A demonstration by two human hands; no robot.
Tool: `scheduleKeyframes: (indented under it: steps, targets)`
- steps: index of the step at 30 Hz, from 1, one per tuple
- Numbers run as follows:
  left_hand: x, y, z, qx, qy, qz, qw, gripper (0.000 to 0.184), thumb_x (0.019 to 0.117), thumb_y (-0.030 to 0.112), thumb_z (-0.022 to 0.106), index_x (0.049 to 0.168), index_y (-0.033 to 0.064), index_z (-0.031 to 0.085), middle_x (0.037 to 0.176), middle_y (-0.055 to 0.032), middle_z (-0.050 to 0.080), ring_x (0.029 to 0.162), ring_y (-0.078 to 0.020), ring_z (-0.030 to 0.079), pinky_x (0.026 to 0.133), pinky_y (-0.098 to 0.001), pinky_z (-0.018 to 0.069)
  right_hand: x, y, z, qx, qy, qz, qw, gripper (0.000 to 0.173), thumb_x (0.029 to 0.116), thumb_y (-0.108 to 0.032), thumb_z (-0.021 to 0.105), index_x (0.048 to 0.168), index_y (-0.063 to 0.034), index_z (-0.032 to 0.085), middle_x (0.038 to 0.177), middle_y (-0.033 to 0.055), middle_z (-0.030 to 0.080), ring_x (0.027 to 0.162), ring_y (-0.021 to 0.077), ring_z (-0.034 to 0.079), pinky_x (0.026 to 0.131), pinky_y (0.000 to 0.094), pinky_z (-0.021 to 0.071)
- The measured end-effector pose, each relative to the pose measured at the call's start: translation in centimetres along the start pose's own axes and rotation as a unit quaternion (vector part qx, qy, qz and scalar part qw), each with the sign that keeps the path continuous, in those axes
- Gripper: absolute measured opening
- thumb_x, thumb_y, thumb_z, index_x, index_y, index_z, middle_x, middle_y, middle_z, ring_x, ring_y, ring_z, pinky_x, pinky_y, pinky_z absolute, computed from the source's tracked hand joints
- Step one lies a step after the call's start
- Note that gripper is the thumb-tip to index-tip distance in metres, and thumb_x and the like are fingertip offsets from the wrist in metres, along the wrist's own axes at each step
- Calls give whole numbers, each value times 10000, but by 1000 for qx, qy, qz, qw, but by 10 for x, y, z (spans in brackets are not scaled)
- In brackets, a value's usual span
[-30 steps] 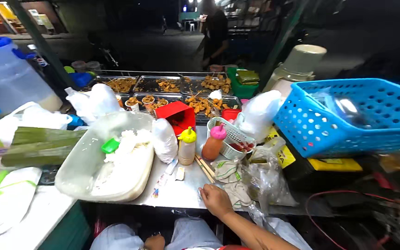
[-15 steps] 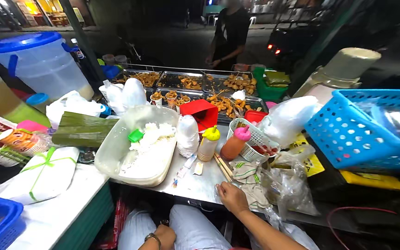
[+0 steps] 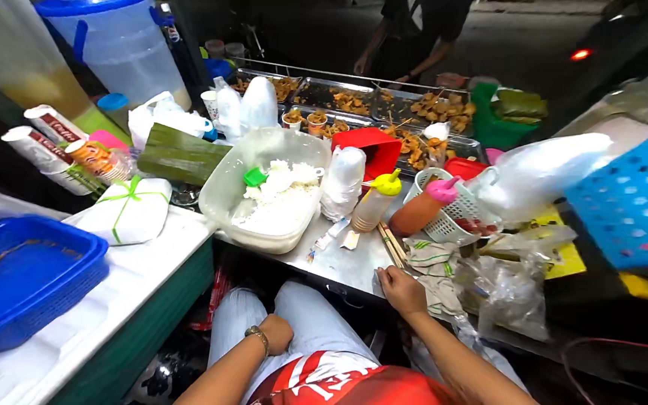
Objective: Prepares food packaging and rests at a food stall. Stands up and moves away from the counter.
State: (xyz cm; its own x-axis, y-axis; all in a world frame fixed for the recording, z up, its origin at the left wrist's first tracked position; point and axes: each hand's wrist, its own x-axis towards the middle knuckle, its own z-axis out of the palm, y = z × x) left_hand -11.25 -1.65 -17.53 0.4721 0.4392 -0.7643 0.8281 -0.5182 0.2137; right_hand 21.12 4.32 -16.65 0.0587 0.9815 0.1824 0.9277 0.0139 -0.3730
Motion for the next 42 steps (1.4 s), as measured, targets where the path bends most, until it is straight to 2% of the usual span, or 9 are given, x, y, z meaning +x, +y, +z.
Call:
scheduleKeyframes:
  steps: [7,17,20,25,28,34,38,40,42]
  targets:
    - [-14,-1,1,-8,22,21,1000,258,1017,177,557,1062,-40,689,1108,-256,697,1121,-461,639,913,-680,458,0,1,-3,-8,-7,2,1000,432,1059,-293,480,877,47,675,877,241,707,863,424,719,718,609,536]
    - [-27,-8,11,-48,53,25,997,271,1051,153,515,1149,-47,669,1135,-265,693,1142,-450,641,975,-642,461,1,1,-4,-10,-22,13,1000,455,1066,-330,442,914,25,682,912,220,715,895,397,720,742,583,538]
    - [-30,-17,9,-87,84,22,992,322,1079,216,499,1179,-36,673,1160,-256,692,1160,-431,642,1010,-621,455,0,3,-1,-8,-8,1,1000,447,1061,-324,455,897,28,676,891,217,709,872,394,719,719,579,539]
    - [-39,-20,8,-109,153,8,982,333,1082,225,496,1148,-43,682,1116,-250,706,1108,-420,670,988,-605,472,-1,6,4,-1,28,-24,999,408,1043,-289,493,850,24,670,827,211,696,798,389,718,658,566,542]
    - [-41,-30,15,-135,204,-37,969,349,1085,230,488,1126,-52,689,1103,-248,711,1100,-411,677,995,-585,479,-2,7,5,11,38,-41,998,397,1036,-277,518,835,29,670,799,211,687,769,393,714,638,563,545]
    - [-39,-37,16,-194,187,-140,953,371,1084,278,489,1168,-20,693,1138,-232,709,1122,-398,669,1001,-593,474,-1,9,-5,54,-36,-24,998,369,1036,-282,544,903,29,691,876,219,701,852,404,712,711,579,548]
    - [-62,-33,2,-215,206,-196,934,370,1081,286,505,1176,-19,690,1143,-241,703,1129,-419,663,991,-617,483,7,8,-31,95,-174,7,980,355,1055,-292,548,1026,25,705,988,210,699,958,374,684,842,570,520]
    - [-79,-30,3,-214,229,-235,920,397,1036,353,594,1235,23,693,1240,-242,668,1229,-438,591,1056,-599,444,16,7,-41,107,-233,13,967,371,1065,-318,536,1062,17,698,1015,205,699,980,364,680,870,566,516]
    - [-90,-25,12,-229,216,-299,901,558,982,486,646,1427,152,608,1533,-252,446,1424,-491,380,1128,-631,362,20,7,-44,133,-227,-5,965,372,1061,-320,537,1030,16,695,959,197,700,921,356,686,827,564,525]
